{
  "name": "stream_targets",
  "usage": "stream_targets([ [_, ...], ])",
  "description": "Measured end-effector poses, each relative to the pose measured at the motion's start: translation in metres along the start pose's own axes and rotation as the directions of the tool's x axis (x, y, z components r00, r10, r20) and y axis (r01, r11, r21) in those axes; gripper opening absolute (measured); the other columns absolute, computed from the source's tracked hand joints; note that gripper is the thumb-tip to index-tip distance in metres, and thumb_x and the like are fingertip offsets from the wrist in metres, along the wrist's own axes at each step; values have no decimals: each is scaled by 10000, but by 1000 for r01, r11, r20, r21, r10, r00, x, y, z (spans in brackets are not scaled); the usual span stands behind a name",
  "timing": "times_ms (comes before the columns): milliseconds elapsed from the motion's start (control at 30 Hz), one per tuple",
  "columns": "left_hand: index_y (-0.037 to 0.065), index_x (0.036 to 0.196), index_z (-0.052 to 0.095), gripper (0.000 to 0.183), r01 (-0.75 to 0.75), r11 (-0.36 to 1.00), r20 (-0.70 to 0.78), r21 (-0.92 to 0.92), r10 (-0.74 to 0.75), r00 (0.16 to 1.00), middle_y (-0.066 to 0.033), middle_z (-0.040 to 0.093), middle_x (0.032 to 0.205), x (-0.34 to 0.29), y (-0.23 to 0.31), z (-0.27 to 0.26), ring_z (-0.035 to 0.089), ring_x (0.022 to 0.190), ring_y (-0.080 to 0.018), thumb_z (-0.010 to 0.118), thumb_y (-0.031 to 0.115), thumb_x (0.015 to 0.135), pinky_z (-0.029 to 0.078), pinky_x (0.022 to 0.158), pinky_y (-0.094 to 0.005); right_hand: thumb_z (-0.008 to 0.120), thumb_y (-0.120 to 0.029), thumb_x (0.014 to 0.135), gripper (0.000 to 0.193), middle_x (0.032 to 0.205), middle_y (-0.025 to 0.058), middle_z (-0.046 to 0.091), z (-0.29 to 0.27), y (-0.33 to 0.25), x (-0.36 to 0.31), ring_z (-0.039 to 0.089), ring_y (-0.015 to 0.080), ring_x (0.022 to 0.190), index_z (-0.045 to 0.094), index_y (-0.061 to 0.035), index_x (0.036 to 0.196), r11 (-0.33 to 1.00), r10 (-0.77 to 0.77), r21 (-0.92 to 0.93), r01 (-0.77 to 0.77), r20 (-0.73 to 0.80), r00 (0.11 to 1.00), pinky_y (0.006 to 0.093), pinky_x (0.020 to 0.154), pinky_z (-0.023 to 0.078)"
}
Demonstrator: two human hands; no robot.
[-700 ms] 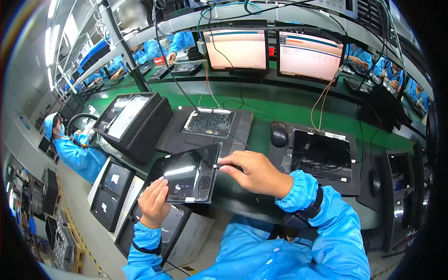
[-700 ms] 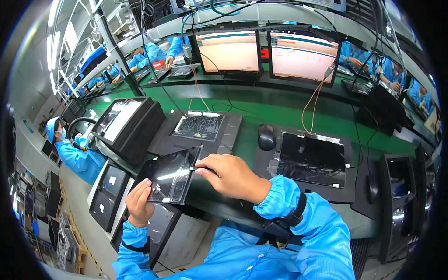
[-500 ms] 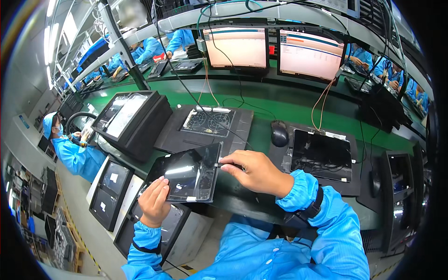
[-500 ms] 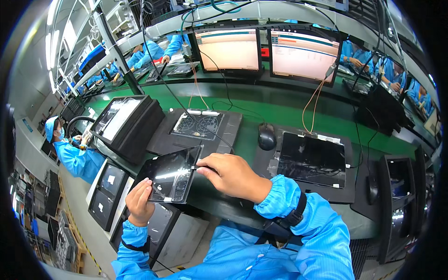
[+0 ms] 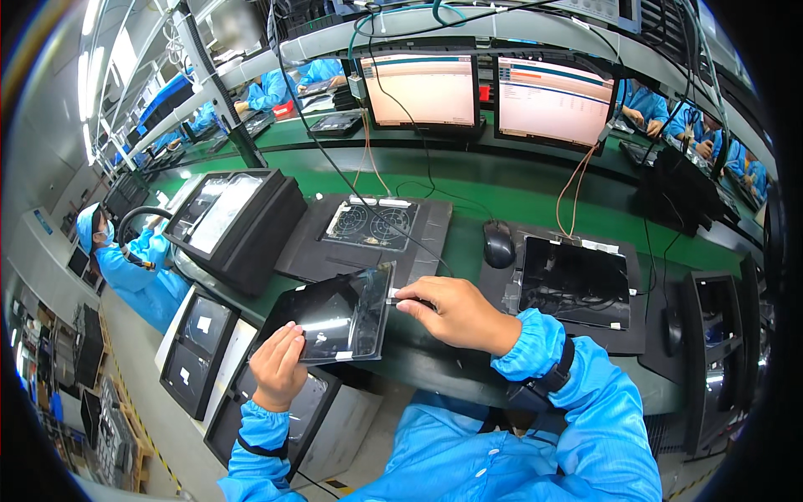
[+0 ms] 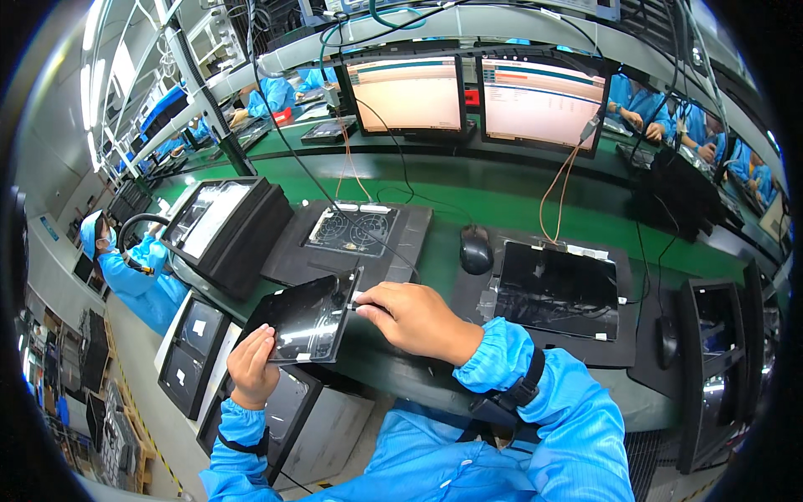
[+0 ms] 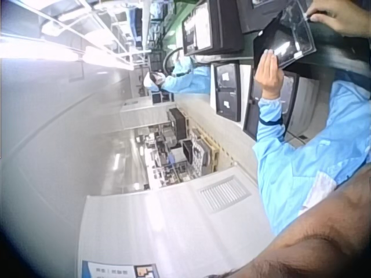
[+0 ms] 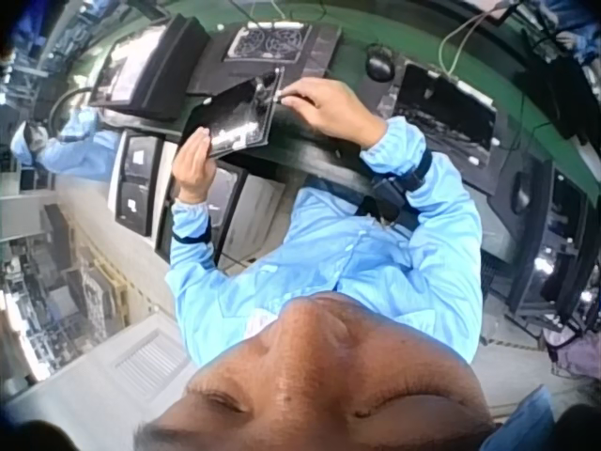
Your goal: Assembling and inspecting electronic tablet screens in a factory environment.
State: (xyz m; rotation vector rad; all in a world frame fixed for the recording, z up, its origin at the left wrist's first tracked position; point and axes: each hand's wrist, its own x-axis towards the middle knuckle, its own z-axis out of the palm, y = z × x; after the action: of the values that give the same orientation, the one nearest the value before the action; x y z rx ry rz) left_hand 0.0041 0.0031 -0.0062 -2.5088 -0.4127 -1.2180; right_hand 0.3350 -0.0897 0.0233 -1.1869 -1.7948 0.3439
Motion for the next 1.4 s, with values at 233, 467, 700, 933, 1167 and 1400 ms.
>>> stream_targets([
  [233, -25, 1084, 635, 324, -33, 999, 28, 1, 33, 999, -200, 747, 1057, 4, 0, -4, 750, 987, -388, 669, -126, 778, 626, 853, -446, 685, -195, 968, 206, 1052, 141, 734, -2, 5, 0, 705, 357, 947, 720, -49, 1108, 1000, -21, 15, 21, 22, 1000, 437, 794, 565],
  [467, -24, 1041, 647, 263, -66, 998, 56, 2, 66, 996, -194, 748, 1048, 6, -2, -1, 750, 998, -377, 658, -99, 789, 620, 881, -448, 677, -176, 956, 166, 987, 152, 713, -5, -1, 0, 685, 383, 910, 688, -38, 1048, 998, -44, -47, 47, 63, 997, 467, 770, 553],
  [700, -14, 962, 675, 200, -140, 990, 62, -29, 142, 988, -167, 753, 1025, 33, -8, 13, 749, 986, -349, 687, -70, 770, 632, 854, -424, 664, -169, 962, 155, 954, 160, 696, -19, 14, 7, 672, 401, 889, 658, -30, 1031, 994, -42, -89, 56, 155, 987, 478, 771, 541],
  [933, 6, 986, 714, 193, -199, 980, 27, -22, 199, 980, -122, 753, 1084, 70, -46, 86, 728, 1061, -299, 703, -3, 794, 583, 965, -453, 591, -415, 1018, 383, 969, 192, 694, -31, 35, 23, 675, 373, 933, 680, -51, 1099, 919, 167, -380, -105, 132, 977, 472, 900, 493],
  [1167, 35, 984, 726, 227, -180, 976, -1, -124, 181, 983, -89, 756, 1098, 85, -91, 174, 720, 1079, -258, 667, -21, 772, 562, 979, -429, 598, -765, 866, 851, 1177, 201, 629, -13, 82, 36, 596, 350, 1172, 653, -66, 1347, 781, 198, -602, -168, -17, 980, 683, 1188, 199],
  [1400, 67, 1114, 732, 342, -102, 980, 204, -169, 136, 970, -92, 731, 1221, 77, -106, 180, 656, 1242, -278, 771, 61, 774, 429, 1132, -551, 657, -734, 833, 788, 957, 168, 651, -1, 107, 40, 647, 332, 982, 725, -38, 1195, 752, 72, -651, -107, -81, 994, 672, 1184, 234],
])
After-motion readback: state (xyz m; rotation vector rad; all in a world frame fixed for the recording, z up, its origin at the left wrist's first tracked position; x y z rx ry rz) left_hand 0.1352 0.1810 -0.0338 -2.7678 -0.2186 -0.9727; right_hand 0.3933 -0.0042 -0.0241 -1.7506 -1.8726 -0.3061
